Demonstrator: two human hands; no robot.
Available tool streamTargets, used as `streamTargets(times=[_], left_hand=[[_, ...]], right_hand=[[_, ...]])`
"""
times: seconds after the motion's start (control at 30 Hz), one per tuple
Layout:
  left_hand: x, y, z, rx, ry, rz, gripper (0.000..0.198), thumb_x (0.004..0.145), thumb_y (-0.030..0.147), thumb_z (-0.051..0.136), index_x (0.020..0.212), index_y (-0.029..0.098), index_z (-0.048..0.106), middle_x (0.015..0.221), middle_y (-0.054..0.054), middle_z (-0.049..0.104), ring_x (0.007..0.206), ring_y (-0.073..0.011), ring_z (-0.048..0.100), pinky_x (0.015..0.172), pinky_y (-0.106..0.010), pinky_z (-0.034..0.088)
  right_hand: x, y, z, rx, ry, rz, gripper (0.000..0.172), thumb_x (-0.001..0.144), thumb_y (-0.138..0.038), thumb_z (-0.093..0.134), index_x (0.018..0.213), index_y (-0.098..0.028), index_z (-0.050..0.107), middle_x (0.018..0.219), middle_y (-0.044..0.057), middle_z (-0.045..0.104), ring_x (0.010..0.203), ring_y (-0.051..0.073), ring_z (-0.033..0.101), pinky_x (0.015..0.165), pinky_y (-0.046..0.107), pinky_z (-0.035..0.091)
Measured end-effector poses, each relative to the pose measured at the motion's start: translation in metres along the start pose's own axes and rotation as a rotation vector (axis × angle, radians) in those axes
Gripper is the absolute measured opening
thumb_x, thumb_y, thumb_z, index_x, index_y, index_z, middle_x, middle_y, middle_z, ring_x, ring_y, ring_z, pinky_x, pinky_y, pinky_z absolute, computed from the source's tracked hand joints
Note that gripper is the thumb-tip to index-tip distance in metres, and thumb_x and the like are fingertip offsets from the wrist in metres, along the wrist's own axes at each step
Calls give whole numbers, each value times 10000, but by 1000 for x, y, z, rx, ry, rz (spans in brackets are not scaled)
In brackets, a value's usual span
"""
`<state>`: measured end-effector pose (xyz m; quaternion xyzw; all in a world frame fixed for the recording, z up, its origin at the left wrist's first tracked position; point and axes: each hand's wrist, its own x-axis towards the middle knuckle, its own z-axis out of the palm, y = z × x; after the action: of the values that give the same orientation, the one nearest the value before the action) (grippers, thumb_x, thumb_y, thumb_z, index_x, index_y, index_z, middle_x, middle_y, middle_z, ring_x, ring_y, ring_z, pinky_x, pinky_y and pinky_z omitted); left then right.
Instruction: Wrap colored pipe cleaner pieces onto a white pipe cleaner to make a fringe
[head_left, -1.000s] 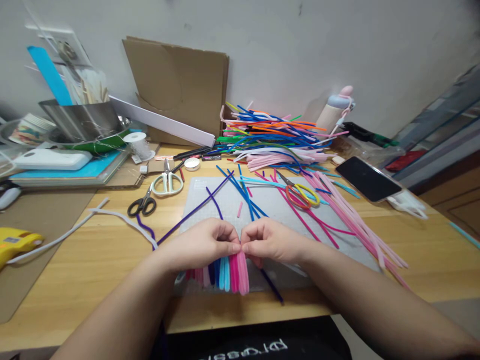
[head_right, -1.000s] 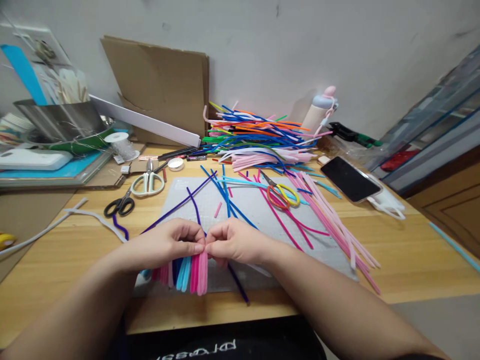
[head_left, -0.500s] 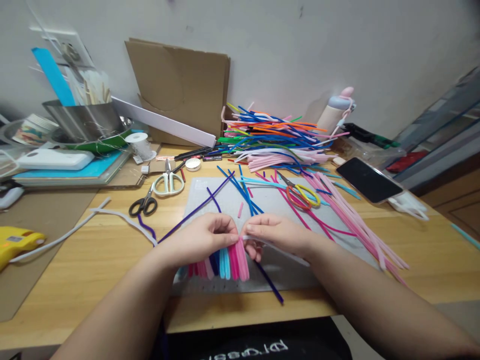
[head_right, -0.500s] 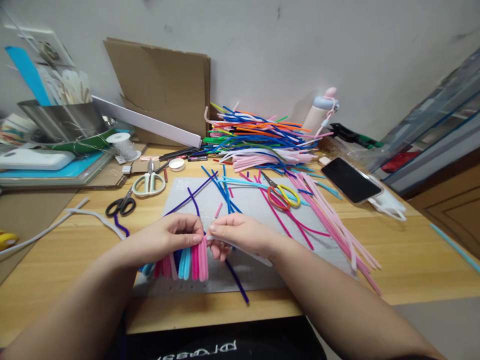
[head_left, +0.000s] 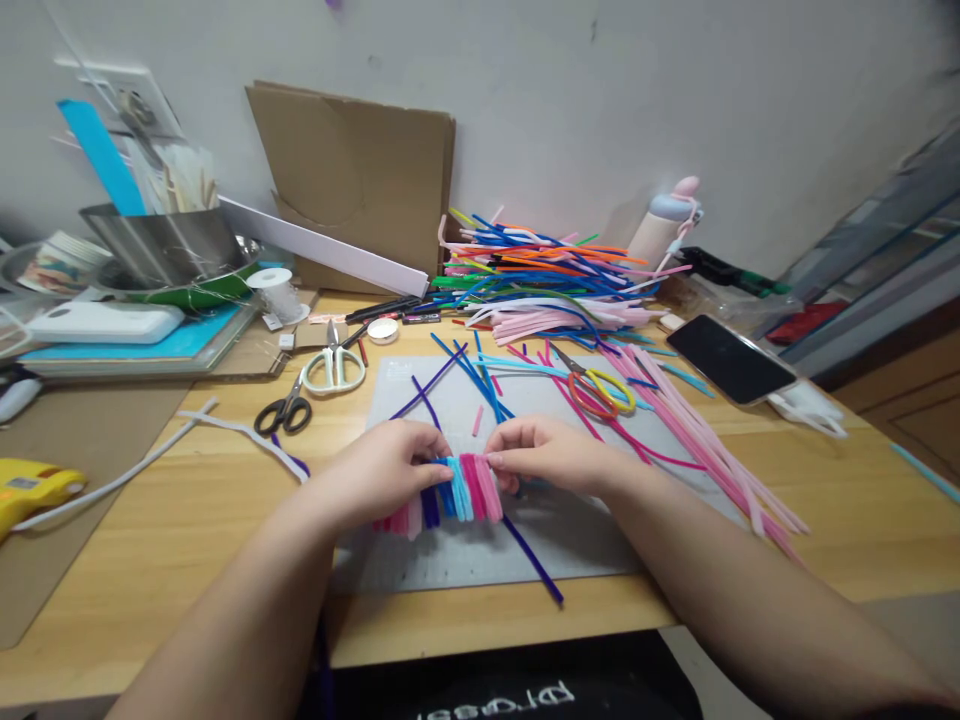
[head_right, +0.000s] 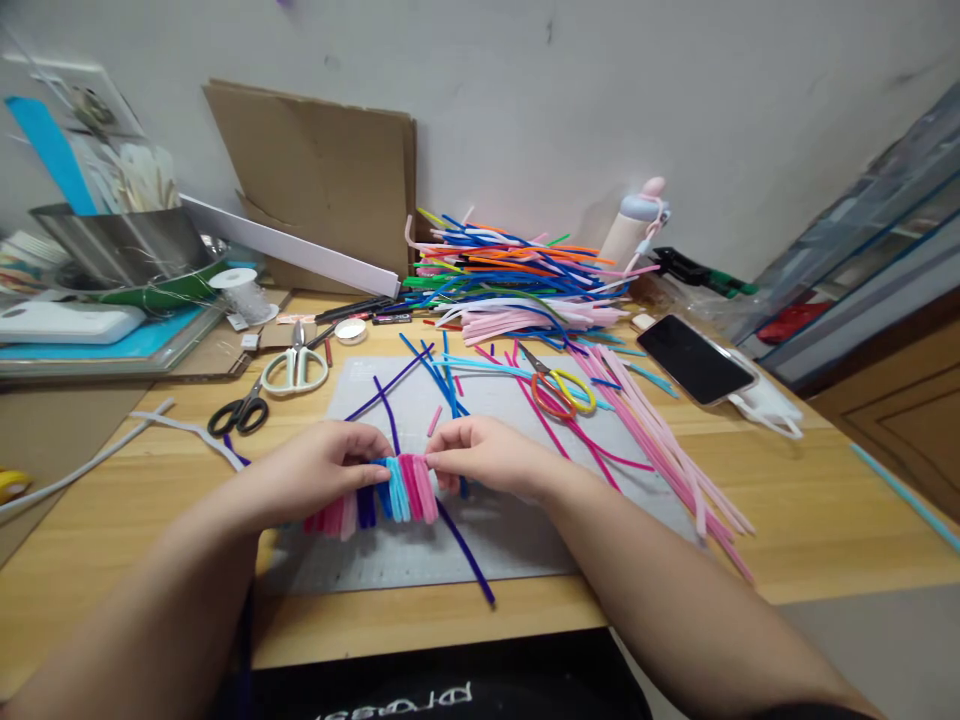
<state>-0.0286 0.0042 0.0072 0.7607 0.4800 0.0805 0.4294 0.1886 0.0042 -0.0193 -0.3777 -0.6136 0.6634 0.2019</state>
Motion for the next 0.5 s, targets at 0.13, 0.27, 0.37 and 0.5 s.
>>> streamTargets(times=[0.13, 0.27, 0.37, 0.5], left_hand=[[2, 1, 3, 89, 58, 56, 259, 727, 407, 523, 858, 206, 622, 827, -22, 647, 732, -166, 574, 641, -250, 417], [6, 4, 12, 68, 76, 44, 266, 750, 424, 483, 763, 188, 606, 694, -7, 612, 638, -148, 554, 585, -244, 406], [6, 5, 13, 20, 28, 27, 244, 750, 389, 487, 743, 175, 605, 666, -4, 594, 606, -137, 540, 572, -239, 402], [3, 9, 9, -102, -52, 72, 179, 733, 323, 522, 739, 162, 600, 683, -3, 589, 637, -130, 527, 593, -230, 406]], right_hand=[[7, 7, 15, -24, 92, -2, 227, 789, -342, 547, 716, -127, 550, 560, -17, 536, 492, 65, 488, 474, 189, 348], [9, 9, 25, -52, 107, 23, 241, 790, -353, 529, 684, -137, 527, 567, -10, 544, 484, 66, 498, 443, 175, 340], [5, 1, 12, -140, 112, 28, 241, 798, -374, 506, 747, -143, 554, 567, -14, 543, 470, 72, 498, 461, 189, 378], [-15, -21, -28, -297, 527, -109, 259, 786, -399, 502, 815, -151, 570, 621, 8, 575, 537, 105, 538, 549, 227, 430]])
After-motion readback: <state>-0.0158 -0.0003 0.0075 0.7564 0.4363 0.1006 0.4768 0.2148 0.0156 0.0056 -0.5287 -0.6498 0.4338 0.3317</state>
